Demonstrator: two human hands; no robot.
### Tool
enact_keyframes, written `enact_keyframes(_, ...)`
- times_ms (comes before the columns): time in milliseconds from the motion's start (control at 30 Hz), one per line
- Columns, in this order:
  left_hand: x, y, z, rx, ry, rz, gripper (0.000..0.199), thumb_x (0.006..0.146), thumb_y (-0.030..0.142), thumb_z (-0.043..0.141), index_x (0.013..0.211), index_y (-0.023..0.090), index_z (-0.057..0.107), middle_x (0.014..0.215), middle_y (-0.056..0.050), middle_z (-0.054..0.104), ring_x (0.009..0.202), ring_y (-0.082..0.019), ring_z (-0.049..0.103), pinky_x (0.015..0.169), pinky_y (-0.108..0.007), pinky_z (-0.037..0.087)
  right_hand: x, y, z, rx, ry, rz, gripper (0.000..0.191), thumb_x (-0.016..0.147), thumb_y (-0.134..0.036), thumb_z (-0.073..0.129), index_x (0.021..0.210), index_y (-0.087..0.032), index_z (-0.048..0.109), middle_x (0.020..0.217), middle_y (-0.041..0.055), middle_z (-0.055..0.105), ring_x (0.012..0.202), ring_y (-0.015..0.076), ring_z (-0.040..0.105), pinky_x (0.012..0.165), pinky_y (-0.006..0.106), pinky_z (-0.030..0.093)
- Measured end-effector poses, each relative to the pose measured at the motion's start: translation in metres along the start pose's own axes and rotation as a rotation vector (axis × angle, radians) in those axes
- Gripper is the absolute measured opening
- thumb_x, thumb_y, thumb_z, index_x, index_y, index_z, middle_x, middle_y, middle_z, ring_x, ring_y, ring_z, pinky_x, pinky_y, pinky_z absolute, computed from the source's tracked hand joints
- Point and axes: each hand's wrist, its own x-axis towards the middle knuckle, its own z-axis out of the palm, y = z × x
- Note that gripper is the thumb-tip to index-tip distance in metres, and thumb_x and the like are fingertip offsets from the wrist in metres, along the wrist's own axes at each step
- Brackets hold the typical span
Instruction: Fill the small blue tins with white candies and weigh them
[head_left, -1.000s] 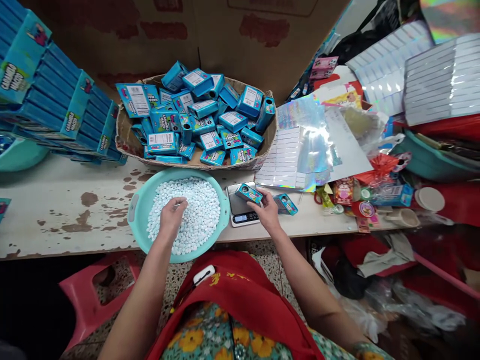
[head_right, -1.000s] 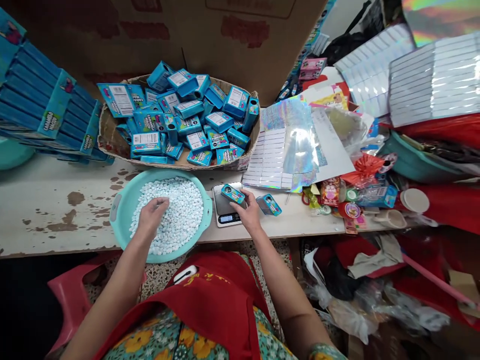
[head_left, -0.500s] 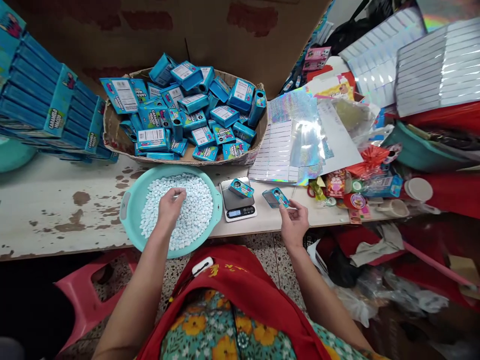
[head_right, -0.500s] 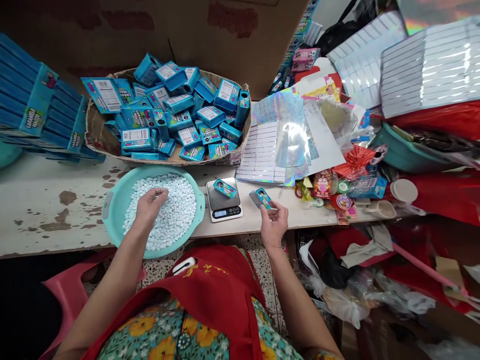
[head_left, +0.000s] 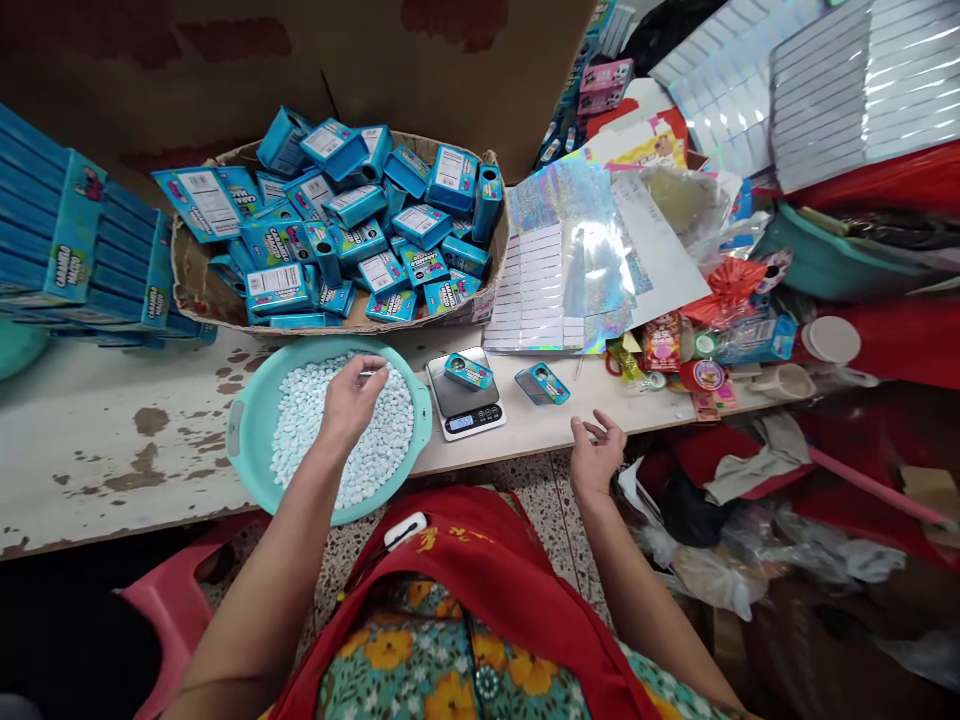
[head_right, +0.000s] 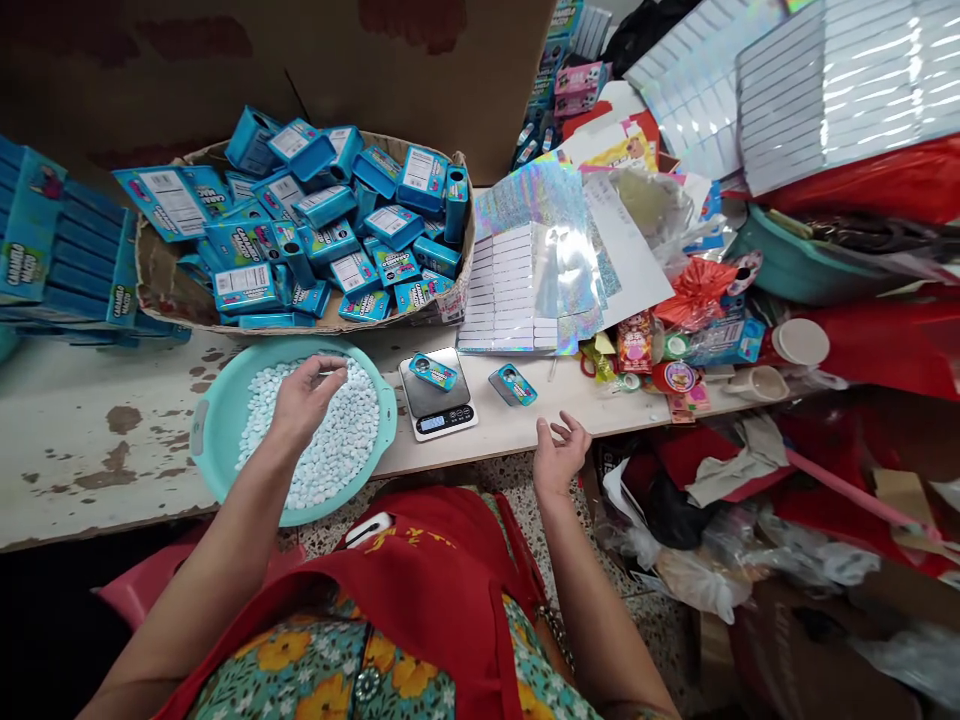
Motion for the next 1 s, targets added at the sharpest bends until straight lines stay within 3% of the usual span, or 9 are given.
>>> enact_keyframes(233, 0.015, 0.033, 0.018, 0.317, -0.264, 0.222, 0.039, 0.078, 0.034, 0.057, 0.116, 0.023, 0.057, 0.118, -0.006, 0.057, 0.101, -0.022, 0.057, 0.084, -0.035, 0.047, -0.006, 0.020, -0.006, -0.001, 0.018, 0.079, 0.048, 0.071, -0.046, 0.064, 0.108, -0.016, 0.059, 0.116, 0.0107, 0.048, 0.084, 0.0162, 0.061, 0.075, 0.032, 0.049)
enact_keyframes(367, 0.025, 0.041, 0.026, 0.516, -0.356, 0.342, 0.044, 0.079, 0.030, 0.056, 0.122, 0.024, 0.052, 0.122, -0.007, 0.054, 0.108, -0.025, 0.053, 0.092, -0.038, 0.043, -0.009, 0.029, -0.007, 0.009, 0.028, 0.109, 0.048, 0.070, -0.045, 0.064, 0.108, -0.016, 0.059, 0.116, 0.0108, 0.048, 0.083, 0.0157, 0.060, 0.076, 0.032, 0.050)
enact_keyframes(567, 0.040, 0.045, 0.038, 0.644, -0.512, 0.456, 0.054, 0.077, 0.029, 0.059, 0.130, 0.023, 0.047, 0.128, -0.007, 0.049, 0.117, -0.026, 0.046, 0.099, -0.039, 0.038, -0.018, 0.040, -0.009, 0.026, 0.037, 0.141, 0.052, 0.070, -0.045, 0.066, 0.111, -0.015, 0.058, 0.118, 0.0121, 0.050, 0.083, 0.0157, 0.061, 0.077, 0.033, 0.050)
enact_keyframes(700, 0.050, 0.038, 0.059, 0.651, -0.560, 0.568, 0.067, 0.072, 0.029, 0.065, 0.134, 0.026, 0.041, 0.133, -0.006, 0.044, 0.120, -0.027, 0.042, 0.099, -0.039, 0.037, -0.024, 0.039, -0.009, 0.026, 0.040, 0.154, 0.052, 0.071, -0.047, 0.066, 0.111, -0.015, 0.057, 0.119, 0.0126, 0.051, 0.084, 0.0161, 0.061, 0.081, 0.035, 0.049)
enact_keyframes(800, 0.054, 0.028, 0.081, 0.652, -0.588, 0.633, 0.051, 0.076, 0.029, 0.063, 0.125, 0.024, 0.051, 0.123, -0.008, 0.052, 0.111, -0.027, 0.048, 0.091, -0.037, 0.041, -0.025, 0.026, -0.002, 0.047, 0.011, 0.143, 0.055, 0.073, -0.048, 0.064, 0.116, -0.015, 0.054, 0.120, 0.0134, 0.053, 0.090, 0.0184, 0.060, 0.083, 0.037, 0.049)
enact_keyframes(900, 0.048, 0.026, 0.081, 0.586, -0.520, 0.593, 0.034, 0.081, 0.031, 0.058, 0.114, 0.021, 0.057, 0.110, -0.009, 0.059, 0.101, -0.024, 0.055, 0.084, -0.033, 0.043, -0.018, 0.005, 0.015, 0.116, -0.088, 0.051, 0.069, 0.070, -0.044, 0.069, 0.128, -0.018, 0.044, 0.129, 0.0148, 0.048, 0.107, 0.0227, 0.055, 0.086, 0.038, 0.049)
enact_keyframes(933, 0.043, 0.028, 0.072, 0.539, -0.442, 0.566, 0.035, 0.081, 0.033, 0.059, 0.114, 0.020, 0.057, 0.110, -0.008, 0.060, 0.101, -0.024, 0.056, 0.084, -0.032, 0.043, -0.014, -0.002, 0.022, 0.132, -0.128, 0.002, 0.077, 0.067, -0.043, 0.072, 0.132, -0.019, 0.039, 0.133, 0.0151, 0.045, 0.113, 0.0239, 0.052, 0.088, 0.039, 0.048)
enact_keyframes(1000, 0.028, 0.033, 0.034, 0.439, -0.233, 0.497, 0.040, 0.080, 0.038, 0.061, 0.116, 0.020, 0.055, 0.112, -0.007, 0.060, 0.101, -0.023, 0.057, 0.086, -0.032, 0.044, -0.002, -0.013, 0.038, 0.130, -0.188, -0.107, 0.087, 0.062, -0.040, 0.076, 0.135, -0.020, 0.035, 0.136, 0.0149, 0.043, 0.119, 0.0249, 0.048, 0.093, 0.041, 0.045)
